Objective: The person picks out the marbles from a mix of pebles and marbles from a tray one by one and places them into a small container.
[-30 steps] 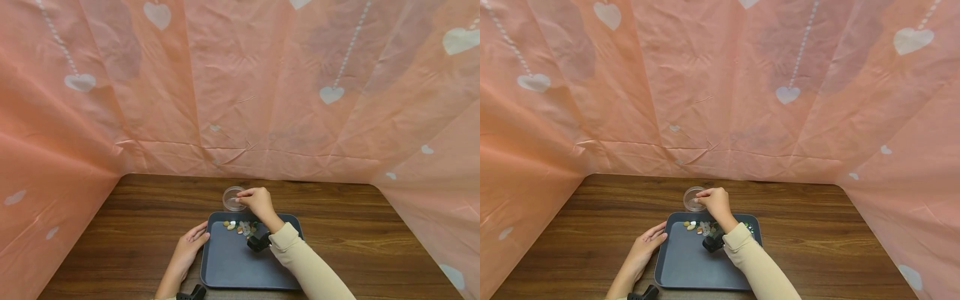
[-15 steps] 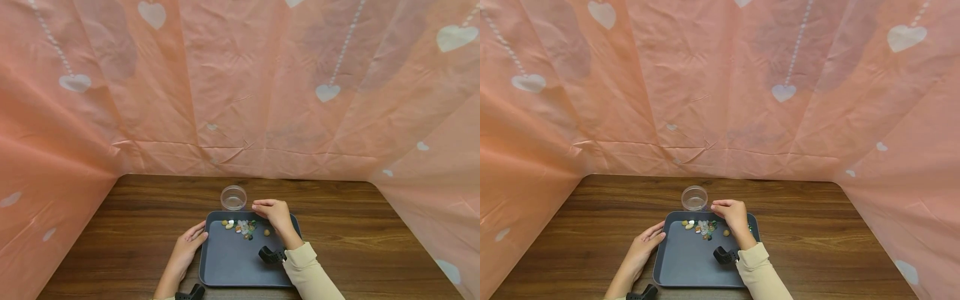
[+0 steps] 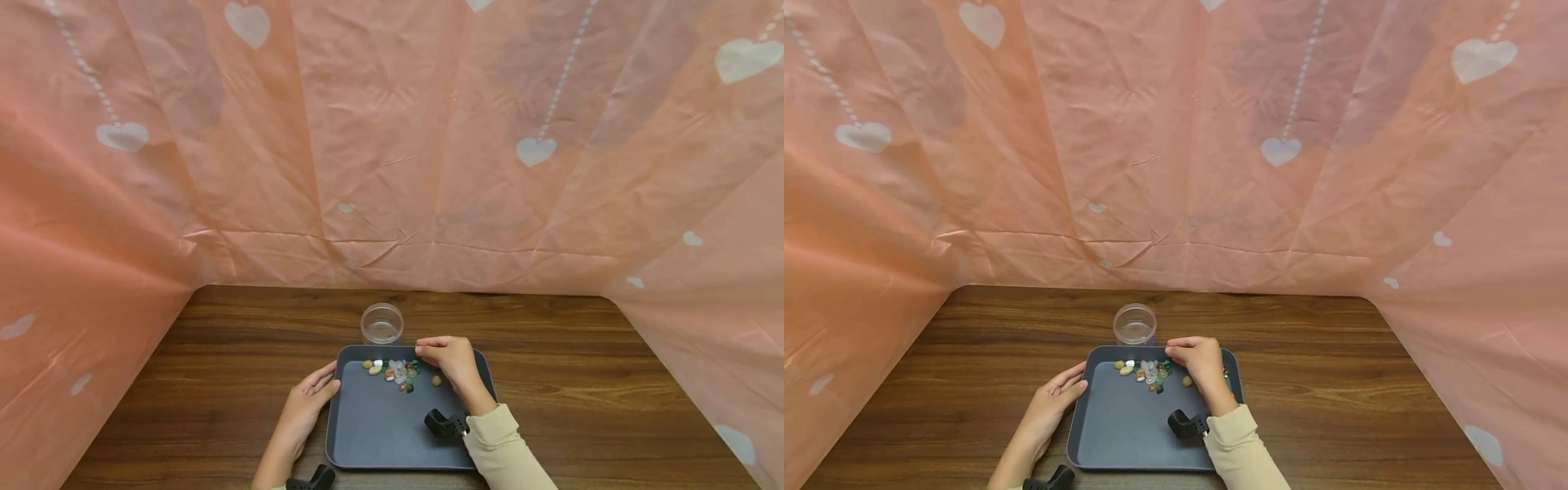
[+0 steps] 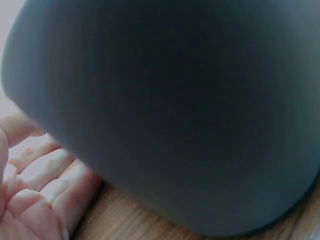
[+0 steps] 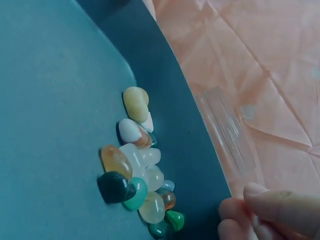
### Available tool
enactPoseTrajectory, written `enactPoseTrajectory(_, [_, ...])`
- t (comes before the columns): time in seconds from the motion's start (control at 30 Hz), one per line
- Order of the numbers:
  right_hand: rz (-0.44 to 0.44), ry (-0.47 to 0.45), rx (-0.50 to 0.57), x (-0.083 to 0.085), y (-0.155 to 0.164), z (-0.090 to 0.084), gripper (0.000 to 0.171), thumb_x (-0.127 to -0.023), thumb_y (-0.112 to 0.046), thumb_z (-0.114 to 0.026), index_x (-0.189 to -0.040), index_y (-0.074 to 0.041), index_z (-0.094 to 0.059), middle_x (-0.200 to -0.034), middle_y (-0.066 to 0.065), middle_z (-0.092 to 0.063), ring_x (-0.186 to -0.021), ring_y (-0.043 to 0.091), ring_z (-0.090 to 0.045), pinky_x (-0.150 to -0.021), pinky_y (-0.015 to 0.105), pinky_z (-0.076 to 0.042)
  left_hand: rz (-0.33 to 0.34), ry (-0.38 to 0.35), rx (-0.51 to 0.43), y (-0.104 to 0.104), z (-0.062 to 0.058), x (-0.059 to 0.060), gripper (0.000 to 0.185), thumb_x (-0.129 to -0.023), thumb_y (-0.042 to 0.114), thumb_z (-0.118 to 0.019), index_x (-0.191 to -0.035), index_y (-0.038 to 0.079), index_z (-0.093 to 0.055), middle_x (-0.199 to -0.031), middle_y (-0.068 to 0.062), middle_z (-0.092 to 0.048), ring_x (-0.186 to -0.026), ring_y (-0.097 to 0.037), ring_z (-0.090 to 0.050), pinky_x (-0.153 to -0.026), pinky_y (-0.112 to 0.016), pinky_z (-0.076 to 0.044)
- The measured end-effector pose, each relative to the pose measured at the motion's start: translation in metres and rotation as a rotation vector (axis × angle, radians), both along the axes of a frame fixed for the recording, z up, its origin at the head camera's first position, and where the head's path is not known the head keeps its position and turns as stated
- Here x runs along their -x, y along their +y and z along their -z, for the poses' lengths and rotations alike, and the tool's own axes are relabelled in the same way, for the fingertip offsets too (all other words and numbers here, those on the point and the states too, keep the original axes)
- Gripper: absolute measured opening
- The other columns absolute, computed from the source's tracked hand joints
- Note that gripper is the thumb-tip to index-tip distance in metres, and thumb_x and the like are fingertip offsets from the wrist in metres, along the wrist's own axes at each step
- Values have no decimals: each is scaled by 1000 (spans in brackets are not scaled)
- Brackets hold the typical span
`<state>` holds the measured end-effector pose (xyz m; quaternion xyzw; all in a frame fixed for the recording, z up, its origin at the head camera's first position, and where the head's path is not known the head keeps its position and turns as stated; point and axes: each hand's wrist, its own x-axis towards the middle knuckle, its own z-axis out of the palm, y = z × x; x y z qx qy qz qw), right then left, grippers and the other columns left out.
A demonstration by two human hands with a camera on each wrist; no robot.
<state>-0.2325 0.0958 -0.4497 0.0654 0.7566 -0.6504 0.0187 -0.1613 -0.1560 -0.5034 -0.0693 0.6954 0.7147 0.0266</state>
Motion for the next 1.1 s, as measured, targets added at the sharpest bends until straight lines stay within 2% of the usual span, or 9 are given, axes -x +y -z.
enactPoseTrajectory(0.07, [-8, -8, -49, -1, 1, 2, 16, -82, 2, -76, -95, 12, -75, -87, 19, -77, -75, 11, -73, -70, 26, -60, -2, 2, 5, 0, 0, 0, 47, -97, 17, -63, -140, 0, -54, -142, -21, -56, -134, -30, -53, -97, -21, -50])
enactPoseTrajectory(0.17, [-23, -2, -176, -1, 2, 5, 13, -80, -2, -77, -89, 7, -78, -83, 16, -77, -71, 9, -71, -66, 23, -59, -4, 2, 11, 0, 0, 0, 47, -97, 18, -64, -140, 1, -54, -141, -20, -57, -134, -29, -53, -96, -18, -49])
enactPoseTrajectory(0.3, [-31, 27, -338, -1, 3, 9, 9, -78, -7, -79, -84, 0, -80, -73, 10, -76, -57, 6, -64, -51, 19, -50, -3, 4, 13, 0, 0, 1, 47, -97, 17, -64, -140, 1, -54, -141, -21, -57, -134, -30, -53, -97, -20, -50])
enactPoseTrajectory(0.47, [-36, 36, -426, -1, -1, 13, 6, -77, -8, -80, -81, -4, -80, -60, 1, -68, -46, 5, -52, -41, 19, -41, -13, -6, 14, -1, 1, 2, 47, -96, 17, -64, -139, 2, -55, -141, -20, -58, -133, -29, -54, -101, -27, -50])
enactPoseTrajectory(0.57, [-33, 51, -454, -2, -3, 14, 4, -77, -7, -80, -80, -4, -80, -58, 0, -66, -46, 6, -49, -41, 19, -40, -17, -8, 14, -1, 2, 3, 46, -96, 17, -65, -139, 3, -55, -140, -19, -58, -132, -28, -55, -102, -28, -49])
enactPoseTrajectory(0.7, [-39, 110, -529, -4, -6, 13, 3, -77, -6, -79, -78, -3, -80, -65, 6, -72, -52, 6, -52, -46, 21, -42, -16, -5, 12, -1, 2, 3, 47, -96, 16, -65, -139, 3, -56, -140, -19, -58, -132, -28, -55, -102, -28, -49])
enactPoseTrajectory(0.8, [-44, 174, -603, -5, -8, 13, 4, -77, -6, -79, -75, -3, -79, -73, 9, -76, -62, 10, -61, -52, 25, -46, -19, -5, 17, -2, 2, 2, 47, -96, 18, -65, -139, 4, -56, -140, -18, -59, -131, -27, -56, -99, -23, -50])
enactPoseTrajectory(0.93, [-33, 244, -666, -6, -13, 14, 4, -75, -5, -82, -72, -3, -79, -73, 9, -76, -70, 20, -70, -58, 31, -53, -18, -3, 18, -2, 2, 2, 47, -96, 19, -66, -139, 4, -56, -140, -18, -59, -130, -27, -56, -91, -13, -48])
enactPoseTrajectory(1.1, [-21, 286, -696, -7, -14, 16, 5, -73, -5, -84, -71, -3, -79, -71, 8, -76, -69, 22, -71, -59, 32, -55, -14, 0, 16, -1, 2, 2, 47, -96, 19, -66, -140, 4, -56, -140, -18, -59, -131, -27, -55, -88, -10, -47])
